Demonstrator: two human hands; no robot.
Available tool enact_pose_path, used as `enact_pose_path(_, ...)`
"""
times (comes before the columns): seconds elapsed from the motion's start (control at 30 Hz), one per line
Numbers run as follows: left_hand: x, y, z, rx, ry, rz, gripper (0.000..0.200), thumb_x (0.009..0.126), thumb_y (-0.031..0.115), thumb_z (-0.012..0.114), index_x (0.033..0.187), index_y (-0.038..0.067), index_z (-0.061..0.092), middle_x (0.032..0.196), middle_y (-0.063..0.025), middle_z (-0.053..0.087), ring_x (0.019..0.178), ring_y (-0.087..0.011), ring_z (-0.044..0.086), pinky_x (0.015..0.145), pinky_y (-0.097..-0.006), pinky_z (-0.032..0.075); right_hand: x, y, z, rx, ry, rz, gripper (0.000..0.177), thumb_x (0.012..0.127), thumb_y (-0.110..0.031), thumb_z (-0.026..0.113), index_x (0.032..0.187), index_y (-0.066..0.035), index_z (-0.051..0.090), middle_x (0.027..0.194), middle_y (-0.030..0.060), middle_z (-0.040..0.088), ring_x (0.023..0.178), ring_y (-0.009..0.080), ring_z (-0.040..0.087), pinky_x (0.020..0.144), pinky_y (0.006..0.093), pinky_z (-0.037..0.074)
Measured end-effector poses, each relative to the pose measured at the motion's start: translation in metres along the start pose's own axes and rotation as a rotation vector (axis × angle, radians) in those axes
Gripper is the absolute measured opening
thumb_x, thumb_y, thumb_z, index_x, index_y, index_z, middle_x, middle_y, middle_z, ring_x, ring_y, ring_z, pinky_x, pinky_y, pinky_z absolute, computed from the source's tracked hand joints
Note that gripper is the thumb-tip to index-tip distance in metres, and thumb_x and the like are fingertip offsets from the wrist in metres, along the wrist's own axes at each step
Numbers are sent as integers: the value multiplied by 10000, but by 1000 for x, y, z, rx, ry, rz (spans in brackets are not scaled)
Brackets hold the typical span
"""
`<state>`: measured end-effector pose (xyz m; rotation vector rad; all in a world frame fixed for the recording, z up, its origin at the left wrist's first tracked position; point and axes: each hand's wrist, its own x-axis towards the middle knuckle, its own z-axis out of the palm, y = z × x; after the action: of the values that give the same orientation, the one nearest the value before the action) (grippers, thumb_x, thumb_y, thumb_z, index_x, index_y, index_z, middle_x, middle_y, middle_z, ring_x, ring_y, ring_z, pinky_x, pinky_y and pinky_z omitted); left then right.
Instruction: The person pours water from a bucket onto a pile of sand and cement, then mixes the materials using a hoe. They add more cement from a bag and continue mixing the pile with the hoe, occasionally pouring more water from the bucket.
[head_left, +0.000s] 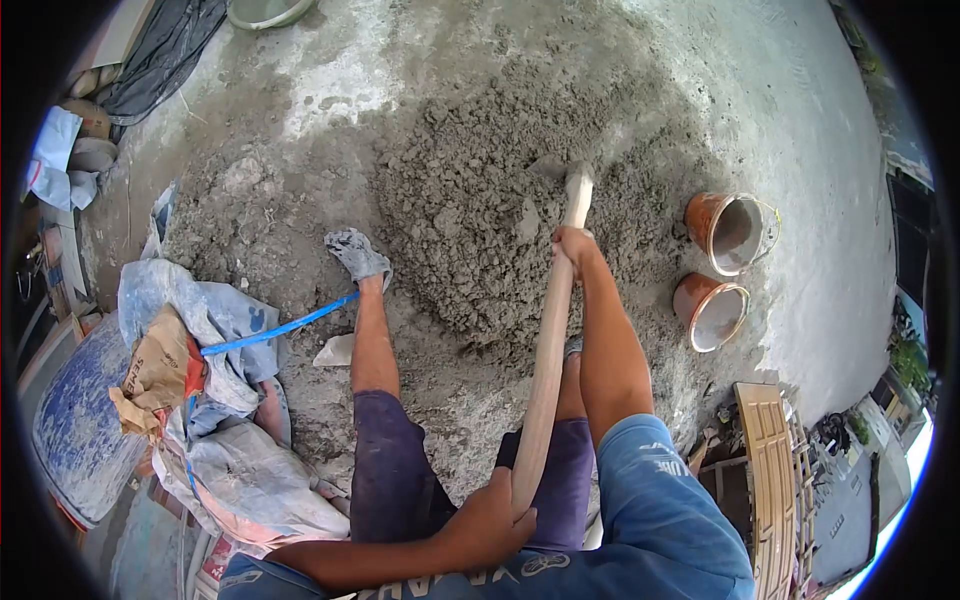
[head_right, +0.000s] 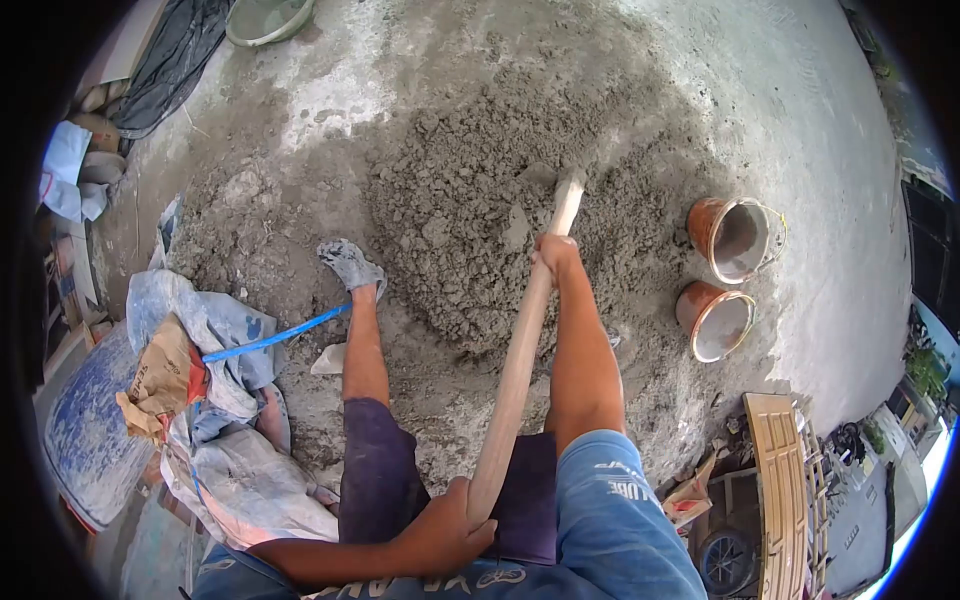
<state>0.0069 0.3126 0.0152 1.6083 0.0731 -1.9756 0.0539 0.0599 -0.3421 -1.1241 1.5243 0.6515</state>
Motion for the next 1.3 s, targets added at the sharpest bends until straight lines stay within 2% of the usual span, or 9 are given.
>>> enact_pose_path(0.27, -122, -27, -78, 283, -114, -106, 475, 810, 282, 657, 1022, -63, 410, 810, -295, 604, 782, -422, 638, 684, -450, 500, -113, 60, 50, 420, -38, 117, 126, 838, -123, 541, 788, -18, 493, 568, 73, 492, 477, 183, 504, 442, 351, 462)
enact_pose_path(0.33, -143, -110, -118, 304, -152, -55, 472, 784, 292, 681, 1047, -17, 440, 825, -253, 623, 793, -399, 637, 692, -434, 498, -150, 85, 75, 559, 12, -13, 148, 825, -89, 553, 923, -31, 459, 643, 82, 506, 500, 189, 510, 450, 347, 464)
enact_pose_path(0.4, -150, -218, -157, 497, 39, -166, 398, 691, 252, 719, 1003, 74, 547, 834, -146, 640, 795, -342, 626, 739, -425, 472, -188, 109, 117, 735, 92, -15, 509, 787, 2, 558, 1170, -117, 246, 840, 111, 500, 599, 198, 545, 521, 347, 488)
enact_pose_path(0.53, -80, -361, -224, 1022, 275, 116, 354, 571, 246, 742, 886, 123, 637, 881, -73, 629, 952, -260, 554, 885, -404, 383, -240, 103, 143, 865, 104, -216, 490, 779, 36, 547, 1151, -109, 262, 858, 121, 517, 644, 206, 568, 591, 346, 510)
enact_pose_path(0.7, 109, -242, -212, 816, 368, 496, 413, 596, 214, 720, 968, 62, 622, 927, -146, 634, 967, -324, 572, 892, -429, 418, -164, -17, 27, 843, 180, -539, 416, 777, 27, 542, 1069, -80, 265, 791, 119, 534, 606, 220, 562, 560, 366, 520)
enact_pose_path(0.77, 169, -141, -185, 707, 243, 318, 432, 684, 225, 670, 1044, 10, 568, 805, -236, 633, 765, -416, 614, 722, -481, 494, -110, -91, -34, 756, 177, -660, 354, 798, -10, 553, 1026, -75, 289, 764, 103, 518, 579, 198, 542, 515, 348, 507)
enact_pose_path(0.9, 288, 13, -145, 339, 176, 587, 414, 737, 164, 646, 1090, -25, 542, 805, -238, 632, 736, -363, 637, 680, -406, 505, 30, -206, -126, 454, 296, -749, 390, 797, -25, 598, 1065, -43, 315, 726, 103, 537, 565, 202, 560, 495, 347, 488)
enact_pose_path(1.03, 318, 108, -109, 125, 244, 606, 406, 701, 133, 658, 1042, -60, 550, 799, -229, 638, 704, -340, 644, 665, -391, 512, 111, -235, -147, 39, 430, -582, 469, 782, -118, 633, 1139, 33, 369, 733, 144, 597, 589, 241, 629, 495, 396, 518)
enact_pose_path(1.3, 241, 102, -101, 80, 254, 393, 424, 701, 152, 654, 1048, -65, 541, 855, -254, 632, 800, -383, 641, 698, -418, 504, 83, -239, -109, 95, 361, -392, 285, 851, -137, 571, 1046, 44, 468, 736, 137, 583, 562, 242, 614, 496, 364, 556)
